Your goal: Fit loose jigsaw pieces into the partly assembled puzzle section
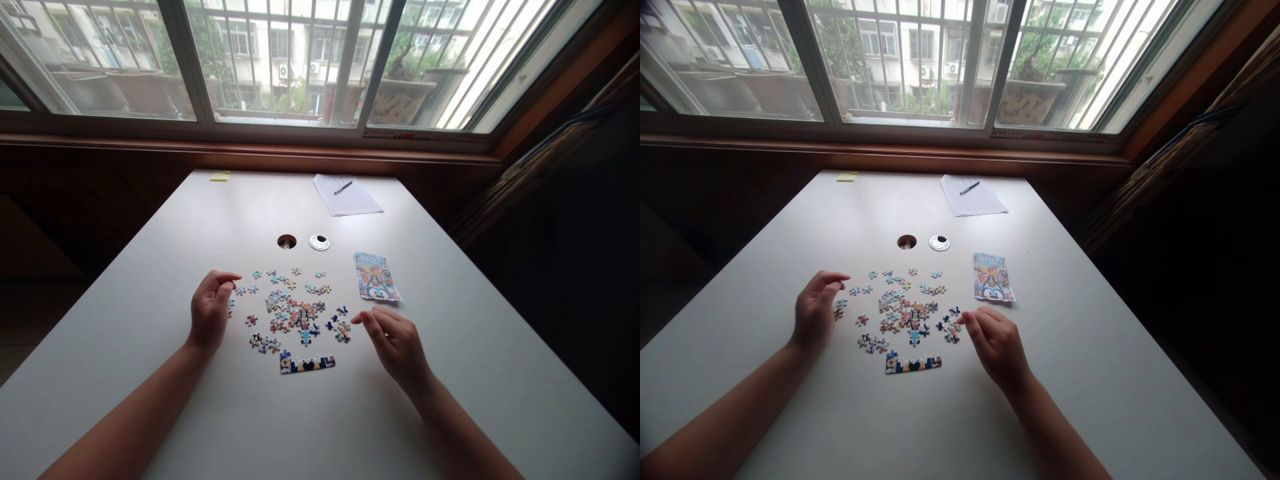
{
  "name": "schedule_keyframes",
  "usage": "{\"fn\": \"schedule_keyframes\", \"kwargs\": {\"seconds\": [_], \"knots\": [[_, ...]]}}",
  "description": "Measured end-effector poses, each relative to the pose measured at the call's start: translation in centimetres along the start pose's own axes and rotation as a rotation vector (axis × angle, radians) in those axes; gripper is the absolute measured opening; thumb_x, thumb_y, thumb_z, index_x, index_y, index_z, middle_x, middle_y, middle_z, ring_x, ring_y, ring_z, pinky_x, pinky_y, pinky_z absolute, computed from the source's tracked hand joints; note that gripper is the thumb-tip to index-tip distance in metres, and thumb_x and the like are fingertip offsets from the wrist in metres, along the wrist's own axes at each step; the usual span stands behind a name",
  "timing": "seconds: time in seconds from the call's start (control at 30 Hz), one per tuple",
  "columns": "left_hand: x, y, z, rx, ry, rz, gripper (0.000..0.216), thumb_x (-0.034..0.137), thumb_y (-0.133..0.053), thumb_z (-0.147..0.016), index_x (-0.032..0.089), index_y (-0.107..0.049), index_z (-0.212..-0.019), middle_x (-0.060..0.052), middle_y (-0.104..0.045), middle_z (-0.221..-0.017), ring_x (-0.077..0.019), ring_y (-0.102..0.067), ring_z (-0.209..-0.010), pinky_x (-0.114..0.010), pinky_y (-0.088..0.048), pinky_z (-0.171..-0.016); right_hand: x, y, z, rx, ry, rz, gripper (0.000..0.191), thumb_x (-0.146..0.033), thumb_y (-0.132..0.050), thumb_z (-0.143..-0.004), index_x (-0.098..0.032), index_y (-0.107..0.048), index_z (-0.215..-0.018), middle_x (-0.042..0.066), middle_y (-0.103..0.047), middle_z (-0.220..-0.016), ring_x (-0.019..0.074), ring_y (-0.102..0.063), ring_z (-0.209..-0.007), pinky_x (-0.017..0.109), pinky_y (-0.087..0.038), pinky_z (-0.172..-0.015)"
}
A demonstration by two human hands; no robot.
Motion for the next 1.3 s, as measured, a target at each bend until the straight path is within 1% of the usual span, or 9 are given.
{"fn": "schedule_keyframes", "kwargs": {"seconds": [0.13, 0.3, 0.4, 0.53, 0.7, 0.83, 0.97, 1.13, 1.3], "knots": [[-1.0, 0.3, -0.5, 0.061, 0.018, 0.015, 0.018, 0.024, -0.052, -0.086, 0.020, -0.069, -0.087, -0.003, -0.066, -0.086, -0.0187, -0.060, -0.082, -0.031, -0.049, -0.077, 0.5, 0.2, -0.1, 0.041, -0.061, 0.001, 0.034, -0.032, -0.047, -0.105, -0.019, -0.074, -0.087, 0.004, -0.067, -0.076, 0.0182, -0.065, -0.072, 0.030, -0.047, -0.072], [-1.7, 0.7, -1.1, 0.116, 0.064, 0.081, 0.018, 0.025, -0.053, -0.083, 0.019, -0.069, -0.087, -0.003, -0.065, -0.084, -0.0176, -0.057, -0.081, -0.030, -0.048, -0.077, 1.1, 0.4, -0.1, 0.074, -0.118, -0.022, 0.040, -0.039, -0.043, -0.106, -0.019, -0.075, -0.090, 0.000, -0.054, -0.063, 0.0163, -0.056, -0.060, 0.030, -0.043, -0.064], [-1.6, 1.2, -1.5, 0.176, 0.090, 0.109, 0.018, 0.026, -0.055, -0.079, 0.018, -0.070, -0.085, -0.003, -0.065, -0.082, -0.0162, -0.056, -0.077, -0.028, -0.047, -0.073, 1.8, 0.4, 0.0, 0.100, -0.160, -0.060, 0.040, -0.040, -0.043, -0.106, -0.019, -0.075, -0.094, -0.002, -0.048, -0.061, 0.0150, -0.051, -0.057, 0.030, -0.041, -0.061], [-1.8, 1.9, -2.0, 0.232, 0.115, 0.140, 0.017, 0.026, -0.055, -0.075, 0.017, -0.069, -0.082, -0.002, -0.064, -0.078, -0.0145, -0.052, -0.071, -0.026, -0.044, -0.067, 2.3, 0.4, 0.1, 0.131, -0.199, -0.133, 0.038, -0.040, -0.043, -0.106, -0.021, -0.074, -0.096, 0.000, -0.055, -0.067, 0.0156, -0.054, -0.064, 0.030, -0.043, -0.066], [-2.4, 2.8, -2.8, 0.292, 0.112, 0.150, 0.016, 0.024, -0.055, -0.072, 0.017, -0.068, -0.080, -0.001, -0.058, -0.072, -0.0136, -0.048, -0.068, -0.026, -0.041, -0.064, 2.0, 0.5, -0.2, 0.156, -0.216, -0.209, 0.036, -0.040, -0.044, -0.106, -0.022, -0.075, -0.100, 0.003, -0.063, -0.079, 0.0176, -0.059, -0.074, 0.032, -0.048, -0.071], [-2.8, 3.7, -3.6, 0.351, 0.106, 0.135, 0.014, 0.024, -0.055, -0.071, 0.017, -0.066, -0.078, 0.000, -0.055, -0.069, -0.0128, -0.047, -0.064, -0.025, -0.040, -0.061, 1.9, 0.5, -0.4, 0.154, -0.205, -0.206, 0.032, -0.039, -0.048, -0.104, -0.023, -0.075, -0.100, 0.005, -0.065, -0.088, 0.0189, -0.062, -0.080, 0.032, -0.051, -0.074], [-3.3, 4.7, -4.5, 0.391, 0.103, 0.129, 0.013, 0.025, -0.056, -0.071, 0.018, -0.065, -0.077, 0.001, -0.054, -0.068, -0.0122, -0.045, -0.062, -0.025, -0.039, -0.059, 2.4, 0.7, -0.5, 0.181, -0.198, -0.157, 0.029, -0.039, -0.051, -0.102, -0.023, -0.075, -0.100, 0.006, -0.068, -0.095, 0.0211, -0.063, -0.084, 0.035, -0.053, -0.077], [-4.2, 5.7, -5.3, 0.417, 0.103, 0.140, 0.014, 0.028, -0.060, -0.072, 0.018, -0.064, -0.080, 0.001, -0.056, -0.070, -0.0111, -0.043, -0.060, -0.024, -0.037, -0.057, 3.4, 1.0, -0.5, 0.229, -0.227, -0.132, 0.021, -0.037, -0.057, -0.099, -0.025, -0.074, -0.104, 0.005, -0.067, -0.096, 0.0218, -0.064, -0.090, 0.036, -0.053, -0.082], [-4.8, 5.8, -5.5, 0.383, 0.111, 0.165, 0.019, 0.031, -0.070, -0.071, 0.017, -0.067, -0.084, 0.002, -0.054, -0.067, -0.0098, -0.043, -0.060, -0.023, -0.036, -0.057, 4.2, 1.4, -0.5, 0.263, -0.252, -0.113, 0.019, -0.036, -0.060, -0.097, -0.025, -0.072, -0.106, 0.005, -0.067, -0.101, 0.0225, -0.064, -0.096, 0.037, -0.052, -0.087]]}}
Point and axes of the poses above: each hand's wrist, its own z-axis away from the middle knuckle, its own y-axis out of the back of the hand, x = y × z, the point moved 4 cm from there along -z, towards the middle knuckle
